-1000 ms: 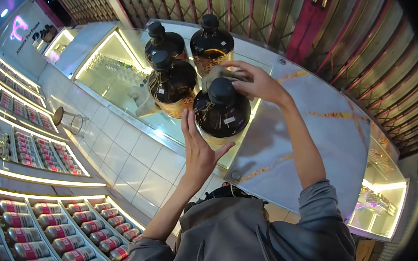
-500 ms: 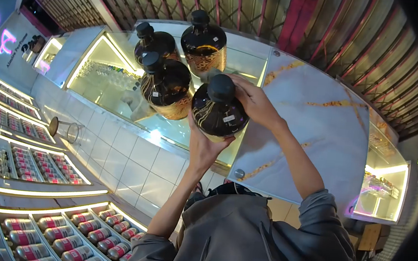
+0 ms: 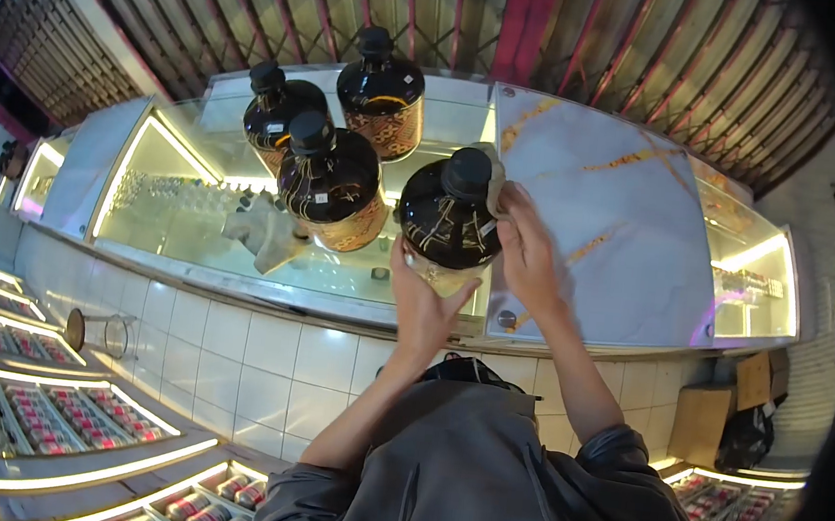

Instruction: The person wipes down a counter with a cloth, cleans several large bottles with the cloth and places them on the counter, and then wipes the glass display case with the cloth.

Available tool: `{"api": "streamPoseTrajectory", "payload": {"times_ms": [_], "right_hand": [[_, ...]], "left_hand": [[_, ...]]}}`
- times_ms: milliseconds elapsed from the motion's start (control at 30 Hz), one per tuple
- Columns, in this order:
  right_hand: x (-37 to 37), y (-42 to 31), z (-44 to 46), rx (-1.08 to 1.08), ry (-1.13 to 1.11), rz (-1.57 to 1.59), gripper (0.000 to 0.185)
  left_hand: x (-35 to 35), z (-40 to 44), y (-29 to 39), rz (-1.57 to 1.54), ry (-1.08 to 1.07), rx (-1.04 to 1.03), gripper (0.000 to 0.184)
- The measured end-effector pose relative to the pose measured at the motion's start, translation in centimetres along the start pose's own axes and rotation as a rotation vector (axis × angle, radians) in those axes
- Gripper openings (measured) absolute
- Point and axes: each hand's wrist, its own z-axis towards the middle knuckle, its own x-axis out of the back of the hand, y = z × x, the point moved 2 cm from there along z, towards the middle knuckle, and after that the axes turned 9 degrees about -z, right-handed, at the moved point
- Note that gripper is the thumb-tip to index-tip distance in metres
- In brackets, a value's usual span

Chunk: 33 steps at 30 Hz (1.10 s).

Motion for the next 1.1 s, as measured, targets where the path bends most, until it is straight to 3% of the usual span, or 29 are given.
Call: {"api": "streamPoseTrajectory", "payload": {"times_ms": [233,433,567,767,933,1067,1100], "right_hand": [[1.6,-0.1,1.0,-0.164,-0.135,0.198,0.031],[0.1,-0.7,-0.7,-0.082,-0.061,0.036,0.032],[-0.9,-2.6,-2.1,-0.102,0.061,-0.172,0.033],[-0.8,-5.7,-4.0,0.025,0.009,-0.39,0.035],[-0.5,-4.3,-3.4,-0.062,0.018,-0.176,0.038],[0.8,-2.2,-2.5,-0.108,0.015,0.008,0.043],[0.8,-2.1,-2.5,-0.106,0.013,0.008,0.043]], "left_hand": [[3.4,3.9,-3.7,-0.157,-0.396,-0.088,0.124],[2.4,3.1,-3.3,-0.365,-0.397,0.045,0.124],[1.3,0.5,-2.6,-0.201,-0.161,-0.038,0.126],[-2.1,-1.3,-0.7,-0.191,0.169,0.008,0.125],[1.0,-0.9,-2.0,-0.099,0.039,0.005,0.128],[4.1,1.8,-4.7,-0.005,-0.284,-0.135,0.14],[4.3,2.2,-5.0,-0.006,-0.282,-0.135,0.14]]}}
